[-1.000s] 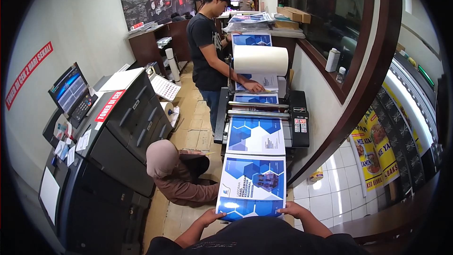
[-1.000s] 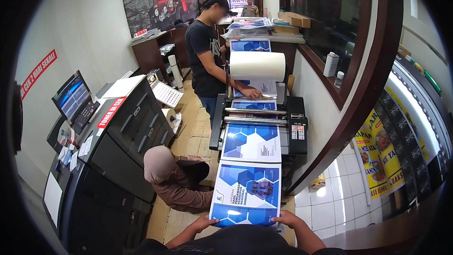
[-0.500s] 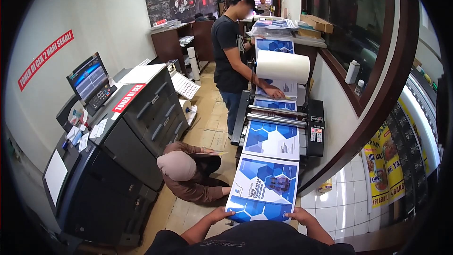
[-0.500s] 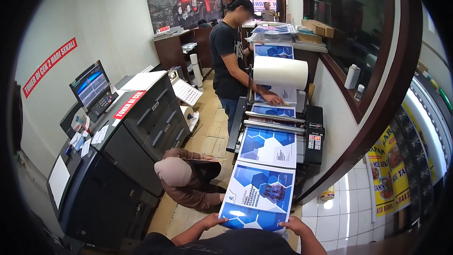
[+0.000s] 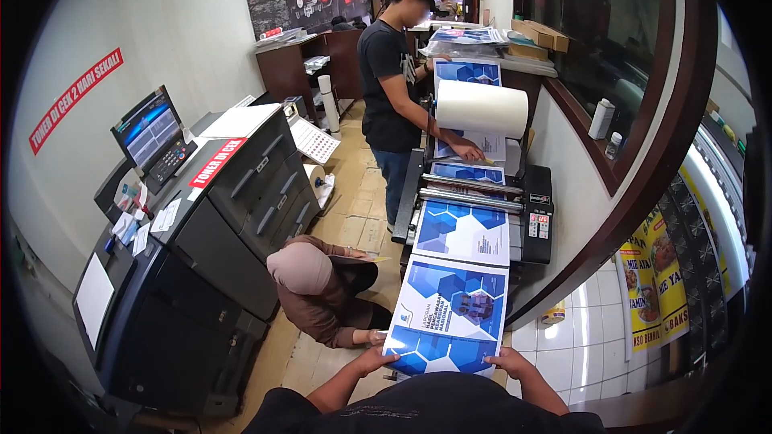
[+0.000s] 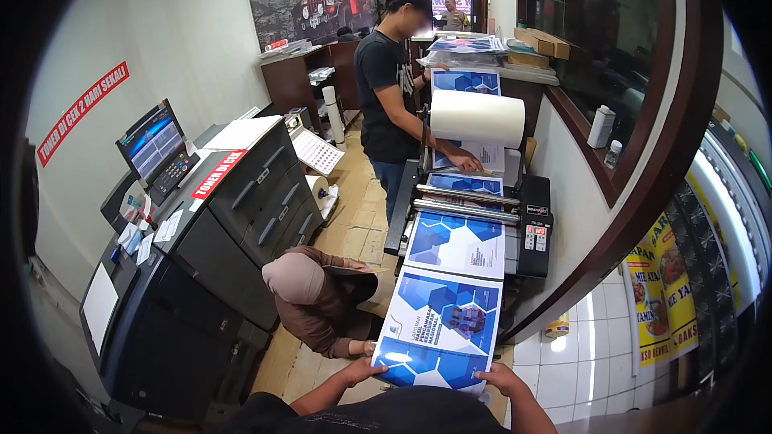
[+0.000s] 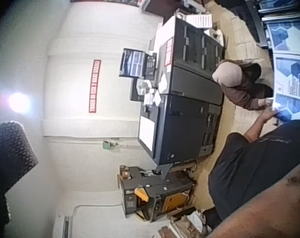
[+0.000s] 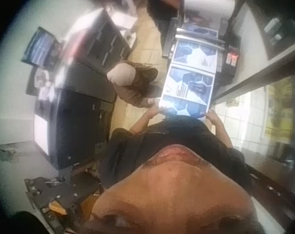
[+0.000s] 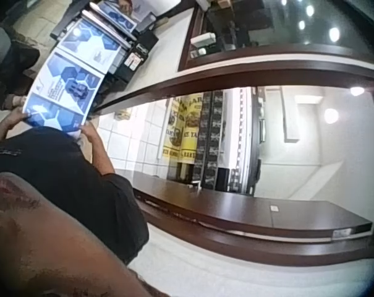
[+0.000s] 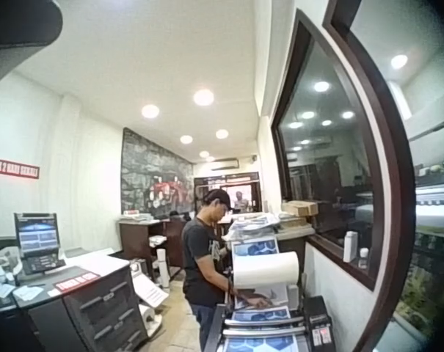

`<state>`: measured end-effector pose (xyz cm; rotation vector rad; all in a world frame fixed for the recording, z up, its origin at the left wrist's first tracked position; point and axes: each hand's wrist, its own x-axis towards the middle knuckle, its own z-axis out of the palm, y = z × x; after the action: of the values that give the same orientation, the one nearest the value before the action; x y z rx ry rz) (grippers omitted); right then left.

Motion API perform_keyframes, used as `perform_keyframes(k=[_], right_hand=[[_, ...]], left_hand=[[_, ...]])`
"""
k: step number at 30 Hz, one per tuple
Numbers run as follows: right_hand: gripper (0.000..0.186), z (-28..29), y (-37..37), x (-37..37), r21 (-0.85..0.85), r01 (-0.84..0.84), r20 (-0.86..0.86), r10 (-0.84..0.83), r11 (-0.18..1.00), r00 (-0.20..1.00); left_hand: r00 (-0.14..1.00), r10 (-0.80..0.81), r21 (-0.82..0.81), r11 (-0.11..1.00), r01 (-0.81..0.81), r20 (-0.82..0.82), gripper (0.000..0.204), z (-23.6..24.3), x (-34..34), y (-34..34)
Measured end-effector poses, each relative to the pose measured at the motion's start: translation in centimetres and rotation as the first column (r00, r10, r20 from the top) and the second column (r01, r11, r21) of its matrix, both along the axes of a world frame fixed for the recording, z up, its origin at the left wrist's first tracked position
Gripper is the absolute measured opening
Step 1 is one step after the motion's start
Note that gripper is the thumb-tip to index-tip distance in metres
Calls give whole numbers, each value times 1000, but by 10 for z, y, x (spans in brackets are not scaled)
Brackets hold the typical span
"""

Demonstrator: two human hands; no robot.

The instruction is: Operating a laminating machine and a large-format printer in a print shop environment.

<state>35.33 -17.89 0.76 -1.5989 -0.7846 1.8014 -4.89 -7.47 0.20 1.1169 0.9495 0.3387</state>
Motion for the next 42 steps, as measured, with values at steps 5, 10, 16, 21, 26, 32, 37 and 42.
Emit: perform_keyframes(k=[5, 10, 16, 21, 26, 32, 37, 42], right_hand=[[38, 6, 0, -3, 0, 1, -3, -1, 1000, 1000], [34, 4, -5, -1, -16, -46, 83, 47, 999, 995], [32, -2, -12, 3, -12, -51, 71, 52, 999, 996], [30, -23, -9, 8, -20, -55, 28, 55, 998, 998], [30, -16, -13, 6, 20, -29, 12, 28, 999, 1000], [31, -15, -18, 4, -23, -8, 8, 8, 1000, 1000], [32, -9, -20, 1, -3, -43, -7, 43, 999, 999], [32, -28, -24, -6, 0, -146, 28, 146, 989, 989]], left_hand=[[1000, 21, -2, 1000, -21, 0, 51, -1, 2, 0], [998, 45, -56, 997, -47, -37, 45, -19, 5, 2], [999, 36, -105, 994, -32, 31, 43, -26, 3, 1], [996, 87, -89, 992, -86, 16, 34, -40, 1, -3], [991, 133, -81, 988, -133, 0, 33, -43, 2, -1], [990, 136, -109, 985, -132, 34, 29, -44, -3, -4], [985, 157, -95, 984, -150, 69, 29, -40, -6, -10], [994, 109, 52, 993, -108, -10, 29, -47, -23, -17]])
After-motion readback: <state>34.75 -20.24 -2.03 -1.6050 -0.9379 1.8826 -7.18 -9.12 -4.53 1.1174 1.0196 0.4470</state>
